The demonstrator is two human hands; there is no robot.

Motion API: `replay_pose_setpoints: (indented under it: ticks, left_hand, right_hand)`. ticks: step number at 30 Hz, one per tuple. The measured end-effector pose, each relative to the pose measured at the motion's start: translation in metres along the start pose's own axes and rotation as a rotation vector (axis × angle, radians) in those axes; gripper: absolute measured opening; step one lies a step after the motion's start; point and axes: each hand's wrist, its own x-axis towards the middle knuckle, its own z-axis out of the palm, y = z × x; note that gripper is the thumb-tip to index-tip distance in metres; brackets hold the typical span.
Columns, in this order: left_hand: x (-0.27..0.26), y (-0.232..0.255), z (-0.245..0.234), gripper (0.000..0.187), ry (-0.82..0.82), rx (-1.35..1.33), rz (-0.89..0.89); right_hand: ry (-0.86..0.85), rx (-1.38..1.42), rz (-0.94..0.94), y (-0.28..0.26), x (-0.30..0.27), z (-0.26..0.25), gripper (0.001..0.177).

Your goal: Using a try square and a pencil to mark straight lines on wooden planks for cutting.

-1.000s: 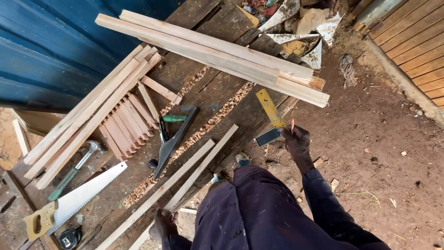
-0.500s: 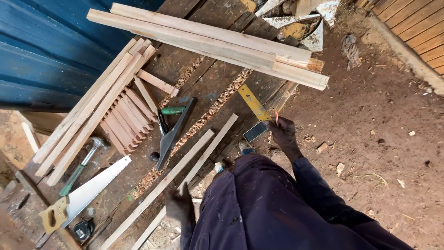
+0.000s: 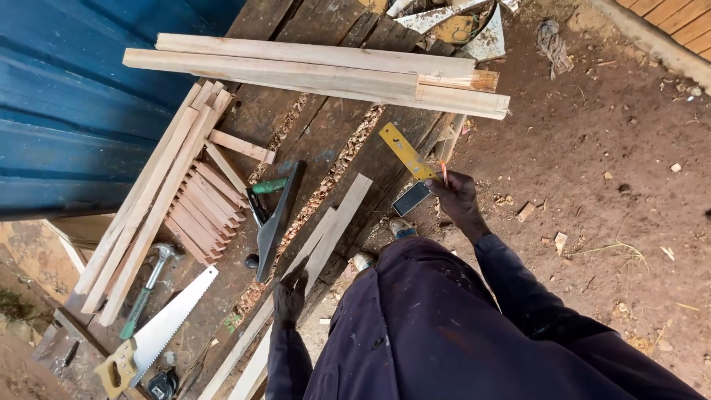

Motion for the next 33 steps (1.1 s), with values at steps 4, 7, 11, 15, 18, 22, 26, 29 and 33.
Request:
replay_pose_setpoints:
  ticks: [4, 7, 11, 15, 18, 22, 26, 29, 33]
  left_hand:
    - [-0.007, 0.02, -0.009, 0.043, -0.033, 0.044, 0.033]
    - [0.0, 0.008, -0.003, 0.046, -0.072, 0.108, 0.024]
    - [0.027, -0.065, 0.032, 0.046, -0.102, 0.076, -0.051]
    - [0.019, -0.021, 0.022, 0.056, -0.156, 0.033, -0.074]
    - [-0.007, 0.054, 0.0, 0.071, -0.222, 0.298, -0.076]
    - [-0.003, 0.059, 0.005, 0.063, -0.292, 0.38, -0.058]
    - [0.007, 0.025, 0.024, 0.051, -0.257, 0.529, 0.136]
    - [0.003, 0.034, 0.021, 0.062, -0.163, 0.575, 0.226]
    - [-0.004, 0.033, 0.028, 0.053, -0.095, 0.566, 0.236]
  right_hand:
    - [-0.005, 0.002, 0.019, 0.017, 0.002, -0.005, 0.005]
    - [-0.012, -0.009, 0.019, 0.009, 0.001, 0.0, 0.006]
    - [-0.032, 0.014, -0.002, -0.008, 0.002, 0.014, 0.006]
    - [-0.063, -0.009, -0.002, 0.04, 0.008, 0.004, 0.006]
    - [-0.113, 0.046, 0.031, 0.043, 0.011, 0.006, 0.007]
    - [-0.166, 0.054, 0.019, 0.035, 0.01, 0.012, 0.004]
    - [-0.227, 0.027, 0.012, 0.036, 0.006, 0.015, 0.006]
    - [-0.259, 0.038, 0.082, 0.063, 0.004, 0.012, 0.006]
    - [-0.305, -0.008, 0.095, 0.116, 0.014, 0.013, 0.008]
